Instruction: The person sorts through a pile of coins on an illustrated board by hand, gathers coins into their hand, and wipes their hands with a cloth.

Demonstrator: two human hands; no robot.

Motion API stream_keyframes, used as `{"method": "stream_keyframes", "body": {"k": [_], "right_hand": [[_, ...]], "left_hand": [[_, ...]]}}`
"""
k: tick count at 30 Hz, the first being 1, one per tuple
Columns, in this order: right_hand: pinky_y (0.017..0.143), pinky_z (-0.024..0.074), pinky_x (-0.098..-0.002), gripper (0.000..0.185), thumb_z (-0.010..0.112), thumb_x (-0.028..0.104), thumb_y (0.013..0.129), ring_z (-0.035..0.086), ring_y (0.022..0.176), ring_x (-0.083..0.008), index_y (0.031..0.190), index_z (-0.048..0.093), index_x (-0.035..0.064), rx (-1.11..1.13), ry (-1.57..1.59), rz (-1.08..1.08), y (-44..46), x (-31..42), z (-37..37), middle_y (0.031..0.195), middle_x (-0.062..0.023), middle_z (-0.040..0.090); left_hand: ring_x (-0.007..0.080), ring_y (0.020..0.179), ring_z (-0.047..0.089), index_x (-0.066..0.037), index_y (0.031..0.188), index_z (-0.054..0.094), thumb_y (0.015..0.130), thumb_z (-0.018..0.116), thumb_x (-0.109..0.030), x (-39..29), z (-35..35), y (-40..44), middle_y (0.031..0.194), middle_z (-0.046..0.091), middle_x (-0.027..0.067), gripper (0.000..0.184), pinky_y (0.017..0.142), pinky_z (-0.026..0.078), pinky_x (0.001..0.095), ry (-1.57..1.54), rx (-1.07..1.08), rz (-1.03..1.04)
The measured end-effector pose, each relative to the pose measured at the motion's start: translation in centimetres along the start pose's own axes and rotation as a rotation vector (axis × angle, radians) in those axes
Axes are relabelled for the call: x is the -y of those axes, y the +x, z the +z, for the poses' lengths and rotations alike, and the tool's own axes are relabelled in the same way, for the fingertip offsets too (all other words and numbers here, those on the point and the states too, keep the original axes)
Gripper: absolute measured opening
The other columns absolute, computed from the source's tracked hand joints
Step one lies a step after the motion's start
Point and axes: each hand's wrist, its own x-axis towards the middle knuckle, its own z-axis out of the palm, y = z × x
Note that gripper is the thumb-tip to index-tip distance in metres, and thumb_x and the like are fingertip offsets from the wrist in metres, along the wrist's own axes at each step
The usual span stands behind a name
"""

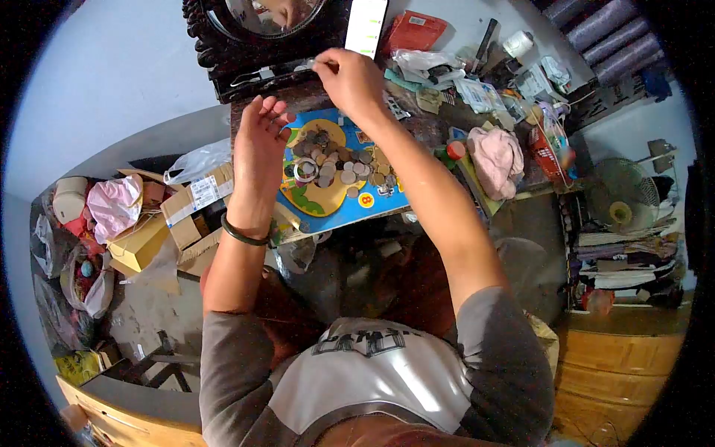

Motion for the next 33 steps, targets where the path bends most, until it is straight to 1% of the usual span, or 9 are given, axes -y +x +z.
{"method": "stream_keyframes", "body": {"k": [8,11,15,18,21,24,28,32,33], "right_hand": [[0.068,0.0526,-0.0336,0.016,0.068,0.024,0.08,0.069,0.078,-0.0229,0.093,0.073,0.0145,-0.011,0.008,0.077,3.0,-2.4,2.6,0.084,-0.006,0.071],[0.067,0.0512,-0.03,0.015,0.067,0.018,0.083,0.068,0.075,-0.0174,0.093,0.072,0.0083,-0.014,0.135,0.007,0.3,-2.4,-0.7,0.081,-0.0067,0.071],[0.07,0.0505,-0.0301,0.015,0.065,0.013,0.084,0.066,0.077,-0.0194,0.094,0.069,0.004,0.231,0.136,-0.039,-6.8,0.1,-7.6,0.085,-0.0086,0.069],[0.074,0.05,-0.0346,0.02,0.068,0.017,0.08,0.064,0.083,-0.0251,0.096,0.069,0.004,0.398,-0.029,-0.102,-10.1,-0.3,-8.9,0.089,-0.0103,0.066],[0.08,0.0485,-0.0398,0.026,0.072,0.022,0.076,0.06,0.092,-0.0291,0.095,0.069,0.0052,0.422,-0.14,-0.157,-11.5,-0.2,-9.1,0.093,-0.0112,0.062],[0.083,0.0466,-0.0384,0.029,0.073,0.025,0.075,0.056,0.095,-0.0279,0.098,0.068,0.007,0.431,-0.169,-0.246,-11.8,0.2,-8.0,0.095,-0.0088,0.058],[0.08,0.0471,-0.0383,0.03,0.073,0.02,0.071,0.056,0.09,-0.0284,0.098,0.067,0.0087,0.399,-0.266,-0.386,-12.4,0.6,-7.7,0.093,-0.0088,0.057],[0.081,0.046,-0.041,0.031,0.07,0.01,0.068,0.055,0.089,-0.0306,0.099,0.066,0.0102,0.348,-0.17,-0.347,-13.4,-0.8,-6.9,0.091,-0.0081,0.058],[0.079,0.0463,-0.0419,0.03,0.069,0.015,0.071,0.056,0.09,-0.0309,0.1,0.065,0.011,0.345,-0.143,-0.341,-13.8,-1.1,-6.8,0.091,-0.009,0.057]], "left_hand": [[0.019,0.087,0.057,-0.004,0.101,0.059,0.095,0.051,-0.029,0.0,-0.8,0.3,0.095,0.062,0.0055,0.027,0.076,0.046,0.0272,-0.068,0.078,-0.021],[0.0156,0.086,0.055,-0.008,0.097,0.059,0.095,0.052,-0.031,-1.7,1.0,-1.9,0.091,0.06,0.0022,0.024,0.083,0.043,0.0285,-0.071,0.153,-0.011],[0.016,0.089,0.055,-0.004,0.101,0.059,0.094,0.052,-0.028,-2.9,2.8,-4.8,0.094,0.059,0.0053,0.026,0.084,0.044,0.0283,-0.143,0.183,0.048],[0.02,0.096,0.053,0.0,0.109,0.056,0.097,0.046,-0.025,-2.6,1.6,-5.5,0.111,0.06,0.0117,0.03,0.084,0.043,0.0311,-0.215,0.271,0.026],[0.0164,0.085,0.053,-0.004,0.099,0.057,0.095,0.049,-0.026,-2.0,2.8,-7.1,0.091,0.057,0.0051,0.024,0.082,0.044,0.0289,-0.106,0.138,0.062],[0.0158,0.08,0.05,-0.004,0.094,0.055,0.096,0.047,-0.025,-1.6,2.1,-7.7,0.087,0.055,0.0049,0.023,0.077,0.042,0.0278,-0.252,0.274,0.02],[0.0142,0.074,0.05,-0.003,0.087,0.054,0.095,0.046,-0.025,0.6,4.1,-10.2,0.078,0.053,0.0043,0.025,0.07,0.04,0.0249,0.004,0.26,-0.054],[0.0092,0.069,0.051,-0.006,0.088,0.058,0.095,0.048,-0.026,4.4,4.3,-11.3,0.077,0.055,0.0001,0.024,0.063,0.041,0.0228,0.23,0.228,-0.206],[0.0083,0.069,0.05,-0.006,0.089,0.059,0.095,0.048,-0.025,4.6,4.3,-11.2,0.077,0.056,-0.0005,0.023,0.063,0.041,0.0222,0.267,0.247,-0.198]]}}
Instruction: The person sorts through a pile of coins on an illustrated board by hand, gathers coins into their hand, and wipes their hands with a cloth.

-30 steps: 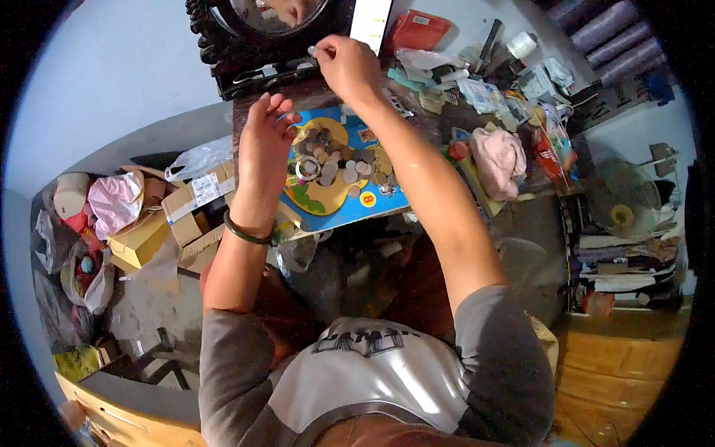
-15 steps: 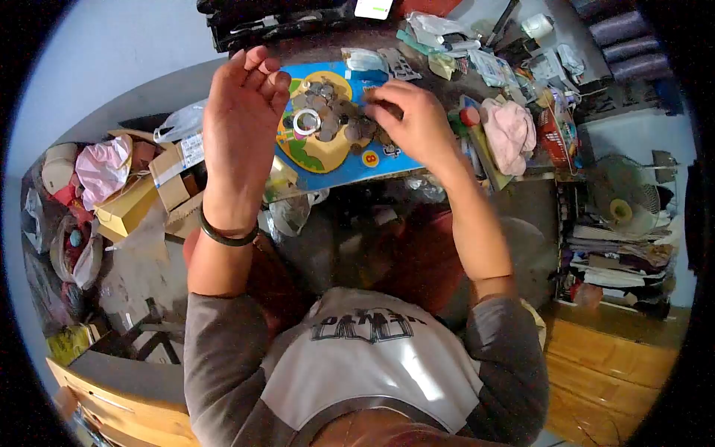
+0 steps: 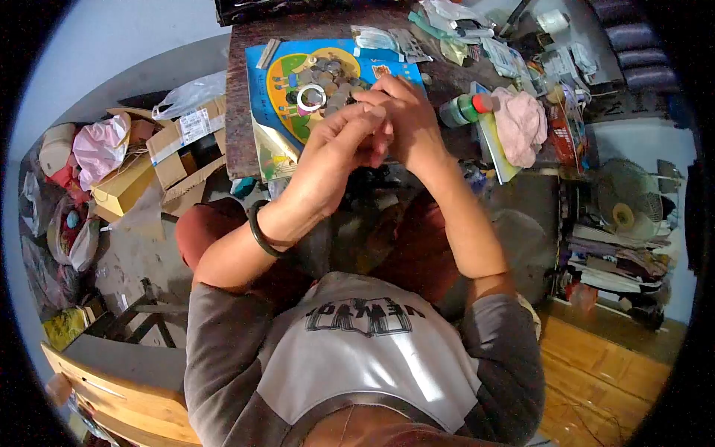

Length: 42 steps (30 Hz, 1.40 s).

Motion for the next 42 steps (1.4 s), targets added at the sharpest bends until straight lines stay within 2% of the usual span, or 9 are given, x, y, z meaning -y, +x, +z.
{"method": "stream_keyframes", "body": {"k": [3,6,10,14,18,21,24,30,42], "right_hand": [[0.078,0.0468,-0.0438,0.031,0.068,0.023,0.078,0.056,0.091,-0.0316,0.106,0.061,0.0134,0.001,0.04,0.029,-0.8,0.0,0.0,0.092,-0.0107,0.057],[0.08,0.0456,-0.0411,0.021,0.072,0.013,0.074,0.056,0.09,-0.0321,0.093,0.065,0.0077,-0.081,0.061,0.102,-0.7,1.6,-0.8,0.094,-0.0106,0.058],[0.077,0.0469,-0.0406,0.018,0.072,0.012,0.075,0.057,0.088,-0.0316,0.09,0.064,0.0054,-0.107,-0.006,0.068,-1.3,1.0,-0.1,0.093,-0.011,0.058],[0.077,0.0473,-0.04,0.022,0.073,0.014,0.075,0.057,0.088,-0.0305,0.094,0.066,0.006,-0.061,0.038,0.09,-1.4,0.3,0.5,0.093,-0.0102,0.058],[0.078,0.0467,-0.0385,0.023,0.073,0.015,0.075,0.057,0.087,-0.0286,0.095,0.067,0.0075,-0.187,0.035,0.092,-1.7,0.7,0.0,0.092,-0.0084,0.057],[0.078,0.0465,-0.0382,0.022,0.073,0.014,0.075,0.056,0.085,-0.0281,0.095,0.068,0.0082,-0.094,0.002,0.086,-2.3,0.9,-0.8,0.093,-0.0079,0.056],[0.083,0.0458,-0.0438,0.022,0.072,0.016,0.073,0.054,0.095,-0.0326,0.095,0.068,0.0158,-0.021,0.017,0.076,-2.7,0.6,-0.9,0.1,-0.0105,0.057],[0.084,0.045,-0.0446,0.024,0.071,0.013,0.072,0.053,0.096,-0.0331,0.095,0.065,0.013,-0.032,0.013,-0.003,-2.4,-0.1,-0.6,0.099,-0.0092,0.057],[0.094,0.0437,-0.0429,0.026,0.074,0.014,0.072,0.051,0.107,-0.0318,0.098,0.069,0.011,-0.015,0.031,0.125,-3.9,0.0,-1.3,0.107,-0.008,0.057]], "left_hand": [[0.0064,0.068,0.049,-0.006,0.09,0.059,0.095,0.049,-0.022,-1.1,-0.3,0.4,0.076,0.056,-0.0017,0.021,0.063,0.039,0.0204,0.166,-0.074,0.218],[0.0053,0.065,0.048,-0.005,0.089,0.06,0.096,0.048,-0.021,-3.3,-2.4,1.2,0.075,0.056,-0.0024,0.021,0.064,0.038,0.0192,0.314,-0.141,0.435],[0.0033,0.065,0.048,-0.003,0.089,0.061,0.094,0.057,-0.017,-4.8,-2.2,1.3,0.073,0.056,-0.0034,0.015,0.06,0.038,0.019,0.489,-0.192,0.571],[0.0018,0.067,0.049,-0.002,0.093,0.062,0.092,0.062,-0.019,-3.7,-2.3,1.4,0.074,0.057,-0.004,0.017,0.059,0.038,0.0182,0.737,-0.113,0.551],[0.002,0.069,0.05,-0.001,0.092,0.062,0.091,0.064,-0.019,-3.2,-1.7,1.3,0.074,0.057,-0.0033,0.019,0.061,0.04,0.0184,0.647,-0.062,0.445],[0.0022,0.068,0.05,-0.001,0.092,0.062,0.091,0.064,-0.02,-3.5,-2.0,1.4,0.073,0.057,-0.0031,0.019,0.061,0.04,0.0185,0.708,-0.108,0.488],[0.0026,0.068,0.05,0.0,0.091,0.062,0.09,0.064,-0.019,-3.8,-1.8,1.0,0.072,0.057,-0.0025,0.019,0.061,0.04,0.0188,0.757,-0.115,0.507],[0.0045,0.065,0.054,-0.001,0.089,0.062,0.088,0.066,-0.017,-3.0,-1.1,0.8,0.071,0.061,0.001,0.017,0.06,0.043,0.0201,0.851,-0.065,0.548],[0.0065,0.062,0.057,0.001,0.087,0.062,0.088,0.066,-0.018,-2.5,-1.5,1.6,0.067,0.061,0.0031,0.019,0.057,0.045,0.0216,0.927,-0.101,0.617]]}}
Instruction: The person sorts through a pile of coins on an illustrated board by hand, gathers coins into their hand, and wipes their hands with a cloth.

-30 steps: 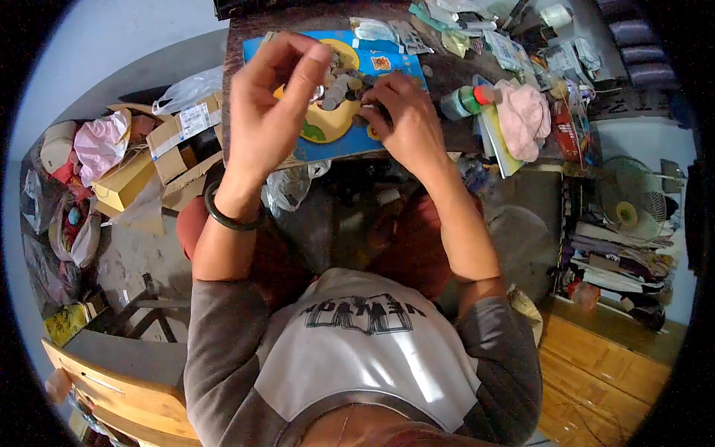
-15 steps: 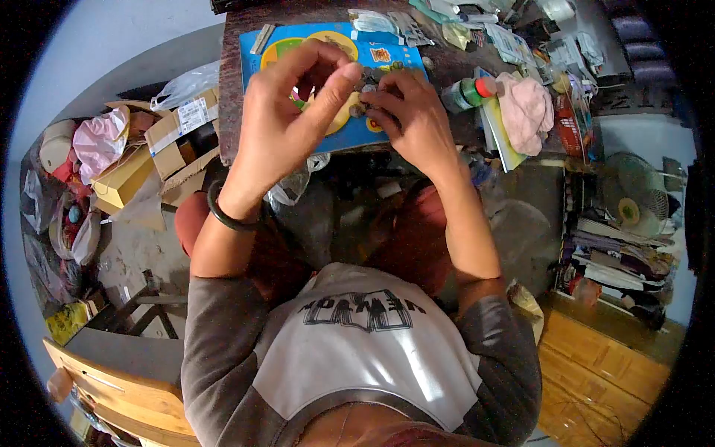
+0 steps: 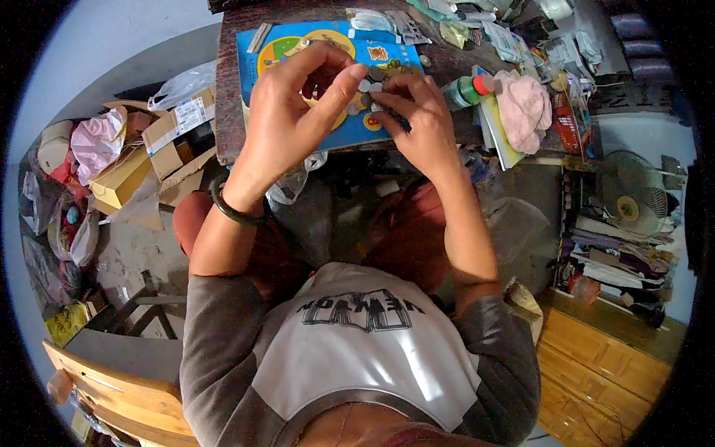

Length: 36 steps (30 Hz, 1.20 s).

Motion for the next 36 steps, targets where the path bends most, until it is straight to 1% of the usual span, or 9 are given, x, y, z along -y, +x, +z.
{"method": "stream_keyframes", "body": {"k": [9,15,21,22,24,28,32,33,36], "right_hand": [[0.093,0.0416,-0.0413,0.027,0.069,0.007,0.076,0.054,0.099,-0.0298,0.103,0.067,0.0101,-0.028,0.015,-0.003,-0.3,-0.4,0.1,0.104,-0.006,0.057],[0.094,0.0436,-0.0443,0.021,0.068,0.006,0.076,0.052,0.108,-0.0332,0.097,0.067,0.0081,-0.044,0.144,0.063,0.1,-0.5,0.3,0.104,-0.0101,0.061],[0.08,0.0505,-0.0321,0.016,0.067,0.002,0.078,0.064,0.086,-0.0233,0.094,0.069,0.0054,-0.205,0.495,0.223,1.2,-1.6,0.6,0.092,-0.009,0.067],[0.076,0.0506,-0.0263,0.017,0.066,-0.001,0.079,0.066,0.081,-0.0171,0.095,0.07,0.0053,-0.265,0.591,0.284,1.6,-1.3,0.1,0.089,-0.0075,0.069],[0.077,0.0507,-0.0265,0.015,0.066,0.001,0.081,0.066,0.085,-0.0147,0.094,0.07,0.0043,-0.248,0.775,0.309,2.4,-0.1,-2.2,0.091,-0.0083,0.07],[0.077,0.0512,-0.0266,0.011,0.063,0.005,0.085,0.067,0.085,-0.015,0.094,0.07,0.0015,-0.184,0.636,0.138,3.2,2.4,-3.4,0.092,-0.0093,0.071],[0.074,0.0521,-0.0286,0.013,0.061,0.004,0.087,0.067,0.085,-0.0161,0.096,0.07,0.0028,-0.271,0.621,0.116,2.8,3.4,-3.5,0.092,-0.0101,0.071],[0.072,0.0524,-0.0301,0.012,0.062,0.006,0.086,0.068,0.083,-0.0209,0.095,0.069,0.0038,-0.279,0.739,0.224,2.5,3.5,-3.6,0.09,-0.0097,0.07],[0.072,0.0524,-0.0334,0.014,0.064,0.009,0.083,0.066,0.08,-0.0278,0.096,0.068,0.0047,-0.23,0.188,0.184,0.4,1.2,-3.5,0.088,-0.0089,0.068]], "left_hand": [[0.0092,0.059,0.058,0.001,0.087,0.062,0.086,0.067,-0.016,-0.1,0.2,0.1,0.067,0.062,0.0054,0.017,0.054,0.044,0.0232,0.015,0.032,0.01],[0.0112,0.06,0.059,0.0,0.088,0.063,0.085,0.068,-0.015,-0.3,0.6,0.0,0.069,0.063,0.0056,0.016,0.056,0.044,0.0237,0.034,0.071,0.001],[0.0104,0.06,0.058,-0.001,0.099,0.06,0.086,0.067,-0.014,0.1,1.1,-0.3,0.074,0.065,0.0062,0.019,0.055,0.044,0.0241,0.062,0.089,-0.009],[0.01,0.06,0.057,-0.001,0.101,0.059,0.086,0.066,-0.013,0.2,1.3,-0.4,0.075,0.065,0.0062,0.02,0.054,0.044,0.0239,0.062,0.086,-0.026],[0.0091,0.06,0.057,-0.002,0.108,0.058,0.088,0.064,-0.012,0.0,2.1,-0.8,0.075,0.064,0.006,0.023,0.053,0.043,0.0226,-0.177,0.112,-0.143],[0.0068,0.06,0.055,-0.002,0.119,0.056,0.093,0.058,-0.011,-0.9,2.8,-1.1,0.075,0.062,0.005,0.028,0.051,0.041,0.0195,-0.632,0.188,-0.392],[0.0046,0.059,0.053,-0.002,0.125,0.054,0.095,0.055,-0.012,-0.1,2.0,-0.7,0.075,0.062,0.0037,0.032,0.049,0.039,0.0171,-0.445,0.197,-0.388],[0.004,0.059,0.052,-0.002,0.126,0.054,0.095,0.054,-0.012,-0.3,1.6,-0.4,0.075,0.062,0.0032,0.032,0.049,0.039,0.0165,-0.424,0.172,-0.381],[0.0036,0.058,0.05,-0.005,0.117,0.058,0.094,0.058,-0.014,-0.1,1.3,-0.2,0.078,0.061,0.0007,0.025,0.05,0.037,0.016,-0.483,0.05,-0.406]]}}
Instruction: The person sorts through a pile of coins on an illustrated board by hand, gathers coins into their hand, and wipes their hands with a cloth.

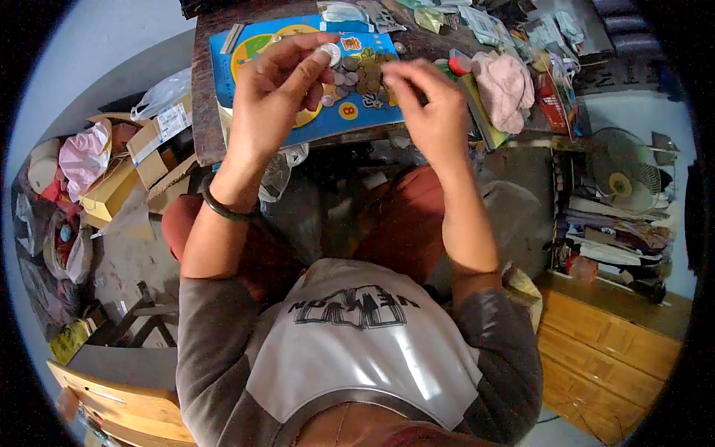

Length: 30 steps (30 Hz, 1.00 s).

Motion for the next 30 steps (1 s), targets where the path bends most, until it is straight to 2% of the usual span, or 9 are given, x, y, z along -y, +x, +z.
{"method": "stream_keyframes", "body": {"k": [1,4,12,15,21,23,26,27,30], "right_hand": [[0.073,0.0512,-0.0384,0.016,0.067,0.011,0.079,0.062,0.083,-0.0315,0.094,0.068,0.0055,0.094,-0.139,0.007,-0.8,-0.8,-0.1,0.088,-0.0085,0.064],[0.072,0.0486,-0.0355,0.017,0.067,0.005,0.076,0.06,0.084,-0.0285,0.094,0.068,0.0038,0.215,-0.297,-0.049,-2.2,-1.2,0.0,0.086,-0.0092,0.061],[0.078,0.0476,-0.0383,0.012,0.067,0.004,0.075,0.058,0.087,-0.0285,0.087,0.065,0.0047,0.197,-0.356,-0.162,-1.8,-2.3,1.3,0.088,-0.0074,0.059],[0.079,0.0472,-0.039,0.013,0.066,0.003,0.075,0.058,0.089,-0.0289,0.087,0.064,0.0044,0.202,-0.333,-0.157,-1.7,-2.0,1.4,0.091,-0.0081,0.059],[0.081,0.0476,-0.0374,0.018,0.063,-0.001,0.076,0.059,0.092,-0.0278,0.094,0.062,0.0039,0.19,-0.261,-0.119,-2.0,-1.6,1.7,0.091,-0.0103,0.059],[0.082,0.0478,-0.0364,0.018,0.061,-0.003,0.078,0.06,0.093,-0.0254,0.096,0.062,0.003,0.218,-0.159,-0.016,-1.9,-1.6,1.8,0.092,-0.0091,0.06],[0.079,0.0464,-0.0346,0.018,0.058,-0.005,0.081,0.059,0.089,-0.021,0.097,0.062,0.0015,0.124,0.727,0.377,-1.6,-1.3,0.8,0.099,-0.0086,0.062],[0.084,0.0488,-0.0337,0.018,0.06,0.002,0.085,0.058,0.101,-0.0189,0.103,0.061,0.0001,0.172,0.968,0.412,-1.8,-3.4,0.4,0.109,-0.0111,0.062],[0.082,0.0485,-0.0301,0.022,0.061,-0.001,0.082,0.058,0.097,-0.0205,0.104,0.062,-0.0014,0.131,1.658,0.381,-1.4,-3.1,1.0,0.11,-0.0139,0.061]], "left_hand": [[0.0035,0.059,0.049,-0.006,0.114,0.058,0.093,0.058,-0.015,-0.1,-0.1,0.1,0.079,0.061,0.0,0.022,0.051,0.036,0.0167,-0.035,-0.019,0.003],[0.0029,0.06,0.046,-0.007,0.105,0.058,0.092,0.06,-0.015,-0.1,-0.2,0.1,0.079,0.058,-0.0018,0.015,0.05,0.032,0.0162,-0.14,-0.052,-0.012],[0.002,0.047,0.03,-0.005,0.1,0.059,0.097,0.048,-0.014,0.4,0.0,-0.1,0.072,0.052,-0.0009,0.015,0.043,0.019,0.0184,-0.329,-0.018,-0.061],[0.0039,0.049,0.03,-0.004,0.1,0.059,0.095,0.041,-0.008,-0.1,-0.2,-0.3,0.073,0.051,0.0006,0.019,0.044,0.021,0.0194,-0.401,-0.012,-0.1],[0.0075,0.053,0.033,-0.003,0.087,0.053,0.088,0.037,-0.011,-2.0,0.2,-1.1,0.066,0.043,0.0016,0.017,0.05,0.025,0.0214,-0.633,-0.067,0.031],[0.0068,0.052,0.033,-0.002,0.085,0.051,0.087,0.037,-0.013,-2.6,-0.7,-1.8,0.063,0.039,0.0003,0.017,0.049,0.025,0.0209,-0.6,0.182,0.097],[0.0052,0.046,0.03,0.0,0.083,0.05,0.087,0.038,-0.019,-4.1,-1.3,-3.6,0.06,0.04,-0.0002,0.022,0.043,0.023,0.0203,-0.604,0.354,0.207],[0.0045,0.045,0.03,0.0,0.082,0.051,0.087,0.04,-0.02,-4.5,-1.6,-4.0,0.06,0.042,0.0004,0.023,0.042,0.023,0.0203,-0.602,0.348,0.225],[0.003,0.04,0.03,0.001,0.077,0.053,0.085,0.045,-0.02,-5.0,-2.0,-4.7,0.06,0.048,0.0016,0.024,0.04,0.024,0.0203,-0.593,0.371,0.351]]}}
